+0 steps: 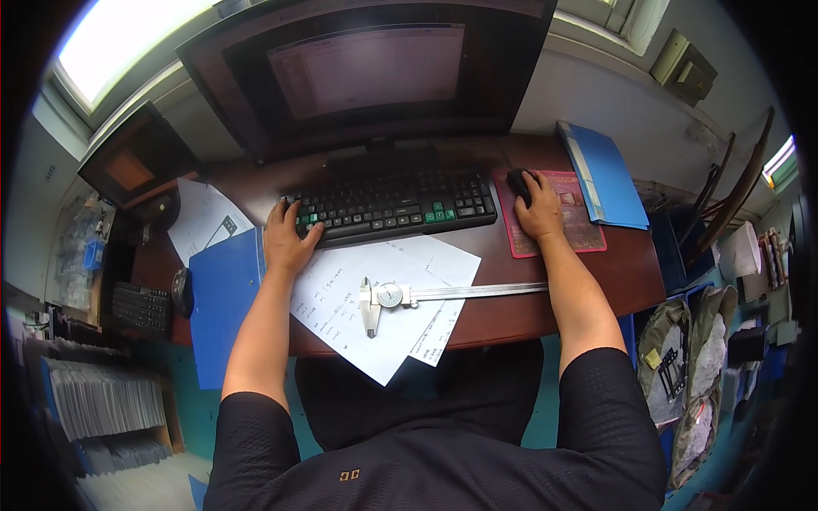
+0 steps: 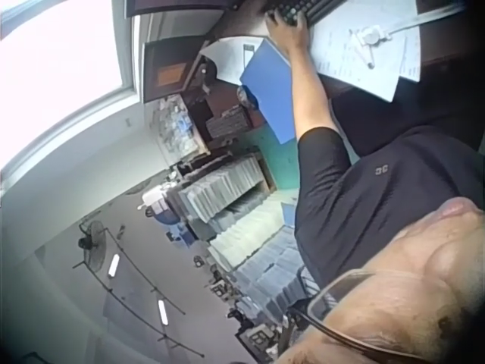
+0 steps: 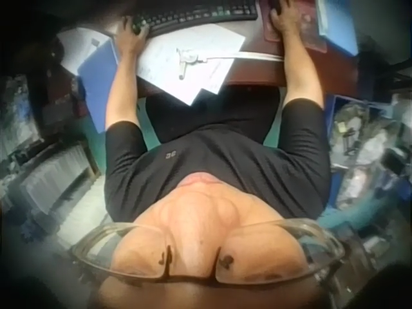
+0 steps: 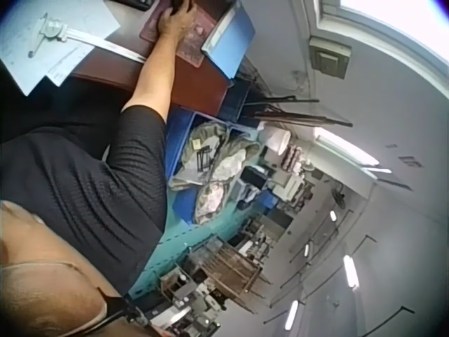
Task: The person picks up a screen frame and measures its dimensions with a caliper before setting it down to type on a keyboard. They then measure a second frame, place it in a bin, and return to using the computer.
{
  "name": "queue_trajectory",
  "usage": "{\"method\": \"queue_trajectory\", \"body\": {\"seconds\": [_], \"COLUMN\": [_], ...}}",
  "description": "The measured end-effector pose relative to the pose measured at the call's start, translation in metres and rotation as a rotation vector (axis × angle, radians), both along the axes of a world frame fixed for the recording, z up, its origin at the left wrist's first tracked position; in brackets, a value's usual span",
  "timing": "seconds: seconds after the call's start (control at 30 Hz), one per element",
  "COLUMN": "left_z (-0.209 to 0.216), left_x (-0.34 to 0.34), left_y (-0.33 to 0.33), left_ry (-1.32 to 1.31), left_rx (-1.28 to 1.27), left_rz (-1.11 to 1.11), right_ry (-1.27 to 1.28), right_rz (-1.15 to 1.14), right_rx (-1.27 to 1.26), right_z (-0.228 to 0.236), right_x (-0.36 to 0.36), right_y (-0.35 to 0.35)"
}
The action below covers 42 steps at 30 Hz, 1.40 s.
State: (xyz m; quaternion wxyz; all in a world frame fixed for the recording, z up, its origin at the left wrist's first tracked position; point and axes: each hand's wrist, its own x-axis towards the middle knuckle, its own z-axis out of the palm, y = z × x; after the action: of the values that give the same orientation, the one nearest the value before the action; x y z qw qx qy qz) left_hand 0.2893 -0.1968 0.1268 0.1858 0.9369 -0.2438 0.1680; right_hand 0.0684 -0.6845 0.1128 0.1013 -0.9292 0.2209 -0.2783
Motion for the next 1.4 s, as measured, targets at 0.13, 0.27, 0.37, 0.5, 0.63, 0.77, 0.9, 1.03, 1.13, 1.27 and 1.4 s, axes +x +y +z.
{"method": "queue_trajectory", "body": {"seconds": [0.13,0.27,0.37,0.5,0.63,0.77,0.9,1.03,1.13,1.27,1.4], "left_z": [-0.001,-0.002,0.0,0.01,0.014,0.006,0.003,0.005,0.011,0.015,0.015], "left_x": [-0.001,0.003,0.007,0.015,0.017,0.02,0.023,0.026,0.029,0.033,0.034], "left_y": [0.001,0.002,0.002,-0.002,-0.006,-0.004,-0.003,-0.004,-0.004,-0.01,-0.01], "left_ry": [0.026,0.058,0.036,0.079,0.126,0.083,0.085,0.104,0.121,0.15,0.192], "left_rx": [-0.005,-0.038,0.036,0.093,0.078,0.05,0.03,0.021,0.066,0.173,0.092], "left_rz": [0.0,0.001,-0.002,-0.008,0.002,0.0,0.008,0.014,0.033,0.06,0.025], "right_ry": [0.004,0.0,0.004,-0.003,-0.005,-0.018,-0.018,-0.037,-0.027,-0.029,-0.041], "right_rz": [0.008,0.004,0.001,0.017,0.033,0.063,0.089,0.103,0.115,0.142,0.146], "right_rx": [-0.01,-0.018,-0.016,-0.009,0.01,0.005,-0.002,-0.004,-0.002,-0.016,-0.022], "right_z": [-0.001,-0.001,0.0,0.003,0.003,0.004,0.005,0.006,0.007,0.005,0.005], "right_x": [0.0,0.002,0.002,0.002,0.002,0.002,0.0,0.0,0.0,0.001,0.001], "right_y": [-0.001,-0.001,0.001,0.001,0.002,0.002,0.003,0.003,0.005,0.003,0.004]}}
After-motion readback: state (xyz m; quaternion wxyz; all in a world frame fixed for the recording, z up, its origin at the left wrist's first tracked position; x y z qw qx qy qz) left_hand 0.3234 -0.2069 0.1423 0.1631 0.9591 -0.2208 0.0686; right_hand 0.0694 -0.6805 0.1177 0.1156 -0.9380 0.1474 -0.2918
